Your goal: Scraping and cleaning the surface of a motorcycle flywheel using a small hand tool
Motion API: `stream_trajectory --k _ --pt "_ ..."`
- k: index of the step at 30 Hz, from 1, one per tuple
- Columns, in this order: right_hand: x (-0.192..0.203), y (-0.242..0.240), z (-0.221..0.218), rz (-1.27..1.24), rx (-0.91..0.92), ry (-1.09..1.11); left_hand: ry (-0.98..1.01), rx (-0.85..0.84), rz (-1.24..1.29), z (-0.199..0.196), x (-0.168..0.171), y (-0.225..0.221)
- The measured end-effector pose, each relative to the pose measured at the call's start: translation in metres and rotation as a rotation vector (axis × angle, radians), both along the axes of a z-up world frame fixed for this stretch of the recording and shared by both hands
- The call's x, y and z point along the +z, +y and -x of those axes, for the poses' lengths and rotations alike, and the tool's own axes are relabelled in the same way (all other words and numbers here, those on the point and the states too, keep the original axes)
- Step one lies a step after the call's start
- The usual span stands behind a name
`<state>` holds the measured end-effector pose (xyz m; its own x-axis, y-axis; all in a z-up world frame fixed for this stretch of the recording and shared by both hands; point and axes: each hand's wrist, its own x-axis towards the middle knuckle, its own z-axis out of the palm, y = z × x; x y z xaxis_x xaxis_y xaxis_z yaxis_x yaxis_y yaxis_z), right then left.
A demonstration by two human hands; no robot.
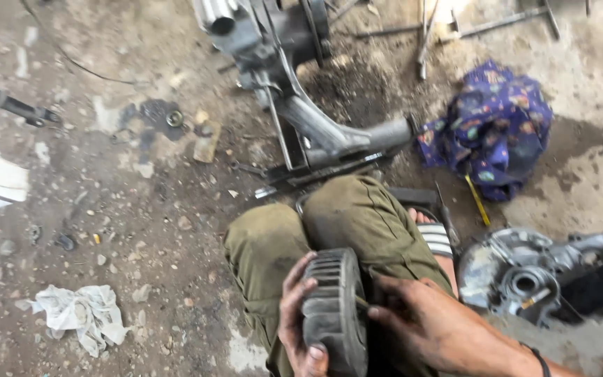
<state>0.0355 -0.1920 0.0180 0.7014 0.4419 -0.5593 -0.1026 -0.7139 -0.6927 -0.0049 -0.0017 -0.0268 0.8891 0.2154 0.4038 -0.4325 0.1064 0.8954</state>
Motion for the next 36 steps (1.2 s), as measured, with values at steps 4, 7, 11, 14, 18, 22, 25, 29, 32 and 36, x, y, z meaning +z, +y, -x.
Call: stream_trajectory --k 4,7,11,14,18,22,25,29,32,36 --pt "-0.039 -0.020 0.024 -0.056 -0.035 0.067 -0.031 0.093 -0.120 0.003 0.006 -0.007" --pt "-0.043 -0.020 0.022 -0.005 -0.048 -0.020 -0.008 0.091 -0.145 0.000 0.018 -0.011" --pt "-0.060 -0.022 0.044 -0.036 -0.017 -0.245 0.054 0.050 -0.129 0.004 0.013 0.000" --pt "-0.015 -0.023 0.026 -0.044 0.009 -0.231 -0.010 0.069 -0.134 0.000 0.007 -0.005" --pt "0.005 -0.007 0.019 0.138 0.044 -0.015 0.105 -0.005 -0.028 0.002 0.024 -0.007" --pt "0.006 -0.005 0.018 0.185 0.109 -0.033 0.096 0.017 -0.052 0.004 0.021 -0.009" --pt "0.003 0.000 0.026 0.189 0.110 -0.023 0.085 0.007 -0.067 0.008 0.011 -0.004" --pt "0.004 -0.011 0.035 0.168 0.171 -0.015 0.046 -0.007 0.044 0.011 0.004 -0.007" --pt "0.038 0.005 0.004 0.223 0.149 0.025 0.035 0.050 0.033 0.010 0.005 -0.016" --pt "0.017 -0.004 0.028 0.223 0.308 -0.067 0.013 0.046 0.178 0.007 0.001 -0.018"
